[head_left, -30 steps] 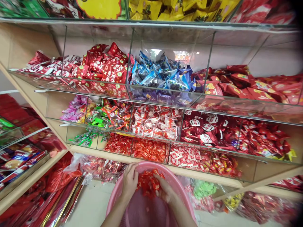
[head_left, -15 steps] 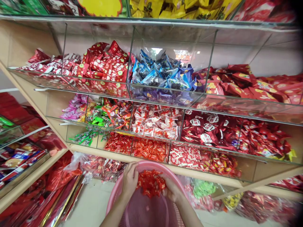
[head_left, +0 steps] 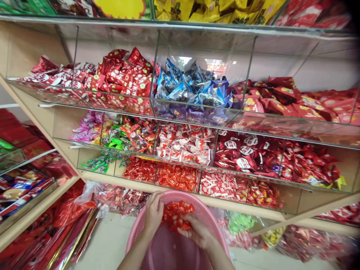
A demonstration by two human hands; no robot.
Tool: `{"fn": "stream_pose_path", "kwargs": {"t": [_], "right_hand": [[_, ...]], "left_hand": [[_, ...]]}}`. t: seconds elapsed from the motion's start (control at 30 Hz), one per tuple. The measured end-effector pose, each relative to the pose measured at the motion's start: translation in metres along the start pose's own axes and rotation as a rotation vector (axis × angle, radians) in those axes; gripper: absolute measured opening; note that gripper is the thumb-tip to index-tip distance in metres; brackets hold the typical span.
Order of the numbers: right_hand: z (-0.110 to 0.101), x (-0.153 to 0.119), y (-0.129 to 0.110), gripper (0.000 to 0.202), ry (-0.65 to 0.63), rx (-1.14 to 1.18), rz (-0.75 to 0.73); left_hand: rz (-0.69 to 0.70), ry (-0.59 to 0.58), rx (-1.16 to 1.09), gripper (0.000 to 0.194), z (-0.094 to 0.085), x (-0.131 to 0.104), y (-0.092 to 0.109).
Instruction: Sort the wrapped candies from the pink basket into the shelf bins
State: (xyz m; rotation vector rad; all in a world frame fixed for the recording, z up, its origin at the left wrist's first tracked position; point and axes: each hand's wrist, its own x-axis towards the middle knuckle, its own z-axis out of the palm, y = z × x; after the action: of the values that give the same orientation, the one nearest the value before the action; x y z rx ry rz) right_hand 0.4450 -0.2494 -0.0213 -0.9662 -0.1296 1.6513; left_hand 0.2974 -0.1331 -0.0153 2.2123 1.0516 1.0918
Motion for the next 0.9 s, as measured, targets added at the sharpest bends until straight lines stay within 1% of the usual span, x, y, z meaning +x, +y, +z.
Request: {"fn": "stream_pose_path", "kwargs": {"t": [0.17,0.27,0.33,0.43,0.57,0.63,0.73,0.8,0.83,0.9], "right_hand": [[0.011,0.008,0.005,0.019,-0.058,-0.073,-0.005],[0.018,0.016,0.009,0.013,-0.029,-0.065,0.020],[0.022,0.020,0.011,0.008,0.011,-0.055,0.005],[0.028,0.024,0.012,0.011,0.035,-0.066,-0.021],[0.031,0.024,0.006,0.014,0.018,-0.114,-0.009],[0.030,0.027,0.003,0.015,0.058,-0.093,-0.021],[0.028,0.036,0.000,0.016,0.177,-0.001,-0.079],[0.026,0.040,0.001,0.018,0.230,0.045,-0.108],[0.026,0.041,0.001,0.018,0.237,0.042,-0.104],[0.025,0.041,0.002,0.016,0.216,-0.034,-0.076]], "left_hand": [[-0.011,0.025,-0.033,0.030,-0.001,0.000,-0.002],[-0.033,0.042,-0.037,0.030,-0.002,0.001,-0.004],[-0.038,0.050,-0.035,0.029,-0.003,0.001,-0.004],[-0.030,0.053,-0.033,0.029,-0.004,0.001,-0.005],[-0.035,0.052,-0.030,0.030,-0.002,0.001,-0.008],[-0.027,0.062,-0.033,0.030,-0.001,0.000,-0.010],[-0.021,0.073,-0.035,0.029,0.000,0.000,-0.011],[-0.027,0.067,-0.033,0.029,0.000,0.000,-0.011],[-0.028,0.063,-0.032,0.029,0.000,0.000,-0.011],[-0.024,0.066,-0.032,0.029,-0.001,0.000,-0.010]]}}
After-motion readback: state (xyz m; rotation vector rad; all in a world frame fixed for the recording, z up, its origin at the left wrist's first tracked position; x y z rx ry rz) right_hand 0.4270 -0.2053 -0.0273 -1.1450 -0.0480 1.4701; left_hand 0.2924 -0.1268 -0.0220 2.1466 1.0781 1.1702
